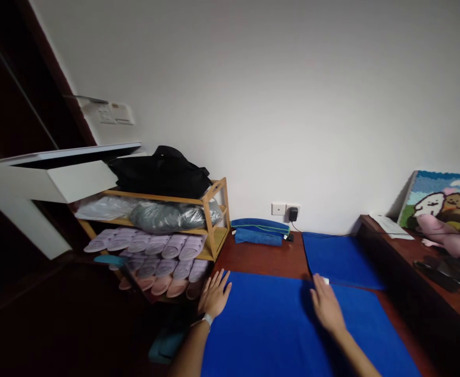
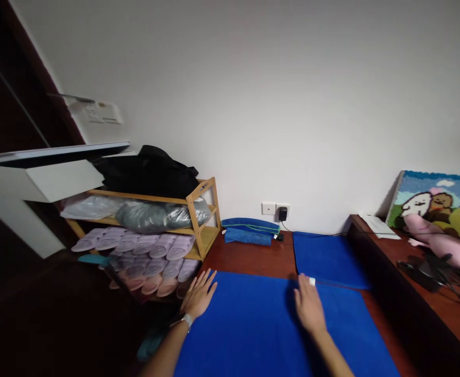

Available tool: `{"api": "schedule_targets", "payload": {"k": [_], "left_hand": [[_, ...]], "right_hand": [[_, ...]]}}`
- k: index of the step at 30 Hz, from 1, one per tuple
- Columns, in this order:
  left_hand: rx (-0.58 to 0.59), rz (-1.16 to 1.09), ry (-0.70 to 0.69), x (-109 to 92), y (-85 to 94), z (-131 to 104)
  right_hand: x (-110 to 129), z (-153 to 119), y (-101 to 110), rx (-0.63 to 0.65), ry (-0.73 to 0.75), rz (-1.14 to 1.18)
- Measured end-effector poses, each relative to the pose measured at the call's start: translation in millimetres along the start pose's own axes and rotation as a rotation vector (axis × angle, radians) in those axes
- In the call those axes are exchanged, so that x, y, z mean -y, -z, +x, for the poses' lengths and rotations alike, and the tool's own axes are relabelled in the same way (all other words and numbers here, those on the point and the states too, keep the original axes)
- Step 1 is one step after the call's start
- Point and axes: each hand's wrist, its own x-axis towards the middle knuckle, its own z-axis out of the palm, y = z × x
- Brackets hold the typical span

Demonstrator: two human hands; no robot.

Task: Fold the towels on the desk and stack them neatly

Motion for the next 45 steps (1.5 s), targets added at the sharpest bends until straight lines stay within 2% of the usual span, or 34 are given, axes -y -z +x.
{"api": "schedule_targets", "payload": {"k": [2,4,6,8,9,11,16,19,22,25,29,32,35,37,39,41,43,45], "left_hand": [[0.009,-0.009,0.005,-0.7,1.9,-0.5],[0.014,-0.013,0.009,-1.4,3.8,-1.1],[0.017,-0.014,0.012,-1.8,5.2,-1.4],[0.020,-0.013,0.015,-2.1,6.2,-1.5],[0.020,-0.012,0.015,-2.3,6.6,-1.5],[0.017,-0.009,0.010,-2.8,7.1,-1.1],[0.019,-0.015,0.011,-3.5,5.7,0.5],[0.016,-0.015,0.014,-1.9,2.9,1.8],[0.001,-0.010,0.006,0.7,-0.5,3.0],[0.001,-0.009,0.004,2.2,-1.9,3.7],[0.011,-0.004,0.011,-0.2,2.2,2.8],[0.021,-0.001,0.009,-2.9,6.3,1.4],[0.022,-0.002,0.010,-3.5,7.5,0.4],[0.021,-0.005,0.014,-3.1,7.2,0.0],[0.014,-0.014,0.015,-3.0,7.2,-0.5],[0.011,-0.025,0.015,-3.6,8.1,-1.3],[0.011,-0.033,0.016,-4.5,9.4,-2.4],[0.012,-0.038,0.020,-4.9,10.1,-3.4]], "right_hand": [[80.4,4.9,-12.5,0.065,0.138,0.096],[141.6,8.5,-24.7,0.168,0.228,0.152],[171.8,11.0,-34.0,0.266,0.245,0.160],[168.4,11.4,-39.1,0.309,0.211,0.131],[155.5,10.2,-39.9,0.306,0.182,0.109],[112.9,4.9,-37.7,0.267,0.118,0.055],[-43.5,-14.9,-13.6,0.168,-0.044,-0.118],[-136.9,-19.7,1.7,0.148,-0.190,-0.202],[-203.8,-20.3,6.2,0.117,-0.286,-0.220],[-232.6,-21.2,1.2,0.090,-0.302,-0.202],[-233.6,-23.6,-1.2,0.087,-0.312,-0.203],[-229.2,-23.5,8.8,0.122,-0.311,-0.228],[-207.2,-18.9,23.3,0.139,-0.350,-0.265],[-165.6,-12.9,29.0,0.081,-0.339,-0.270],[-96.4,-6.0,27.2,0.001,-0.233,-0.215],[-7.0,-0.3,16.7,-0.040,-0.039,-0.079],[85.1,2.7,0.1,0.027,0.160,0.065],[159.6,4.1,-18.0,0.158,0.283,0.145]]}}
